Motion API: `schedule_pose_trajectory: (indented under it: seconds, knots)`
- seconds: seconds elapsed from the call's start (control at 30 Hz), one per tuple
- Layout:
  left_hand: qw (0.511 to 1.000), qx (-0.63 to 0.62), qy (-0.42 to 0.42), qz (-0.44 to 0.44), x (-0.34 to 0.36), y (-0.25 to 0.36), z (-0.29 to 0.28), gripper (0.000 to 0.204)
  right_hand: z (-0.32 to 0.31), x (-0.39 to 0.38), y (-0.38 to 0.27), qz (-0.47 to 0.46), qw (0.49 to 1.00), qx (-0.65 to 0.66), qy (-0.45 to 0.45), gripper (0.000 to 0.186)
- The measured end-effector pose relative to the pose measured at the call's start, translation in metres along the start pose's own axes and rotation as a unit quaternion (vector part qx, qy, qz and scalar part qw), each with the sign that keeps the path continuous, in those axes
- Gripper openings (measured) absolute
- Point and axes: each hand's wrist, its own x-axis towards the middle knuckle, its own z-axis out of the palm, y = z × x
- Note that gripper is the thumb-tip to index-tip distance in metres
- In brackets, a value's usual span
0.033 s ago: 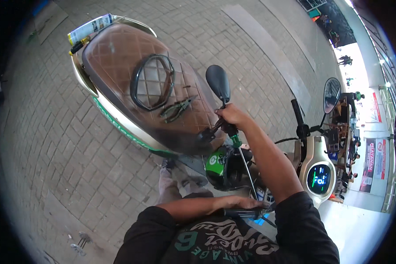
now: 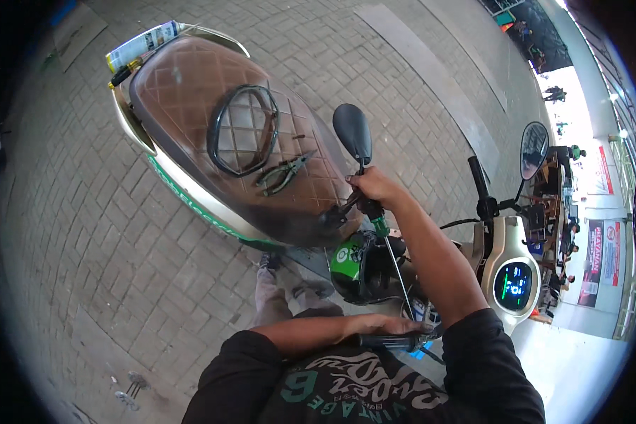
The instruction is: The person disassembles a scooter's handlebar using a screwdriver and pliers. They remove screws from the housing, detach a side mirror, and use pliers to grip and pull components inside the handlebar mechanism.
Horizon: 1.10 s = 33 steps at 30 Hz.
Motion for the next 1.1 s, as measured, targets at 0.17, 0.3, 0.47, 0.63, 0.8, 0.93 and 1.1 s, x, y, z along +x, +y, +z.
schedule_pose_trajectory:
  seconds: [0.17, 0.3, 0.47, 0.63, 0.8, 0.93, 1.1]
  knots:
    - [1.0, -0.025, 0.007, -0.017, 0.002, -0.025, -0.002, 0.069, 0.007, 0.007, 0.023, 0.029, 0.998, 0.017, 0.051, 0.027]
    - [0.999, -0.038, -0.011, -0.035, 0.001, -0.035, -0.004, 0.065, 0.031, 0.038, 0.039, -0.064, 0.989, -0.118, 0.056, 0.027]
    - [0.996, -0.065, -0.012, -0.058, -0.011, -0.045, -0.007, 0.06, 0.06, 0.048, 0.025, 0.015, 0.994, -0.043, 0.1, 0.044]
    - [0.993, -0.09, -0.003, -0.079, -0.026, -0.051, -0.011, 0.056, 0.054, 0.043, 0.018, 0.063, 0.983, -0.117, 0.124, 0.051]
    - [0.988, -0.123, 0.0, -0.093, -0.037, -0.06, -0.013, 0.051, 0.043, 0.021, 0.002, 0.07, 0.975, -0.177, 0.118, 0.06]
    - [0.98, -0.184, 0.006, -0.074, -0.045, -0.087, -0.015, 0.048, 0.028, 0.012, -0.004, 0.051, 0.975, -0.19, 0.102, 0.057]
    - [0.985, 0.149, -0.065, 0.066, -0.01, -0.043, -0.018, 0.051, -0.048, -0.024, 0.004, -0.027, 0.963, 0.047, 0.263, 0.038]
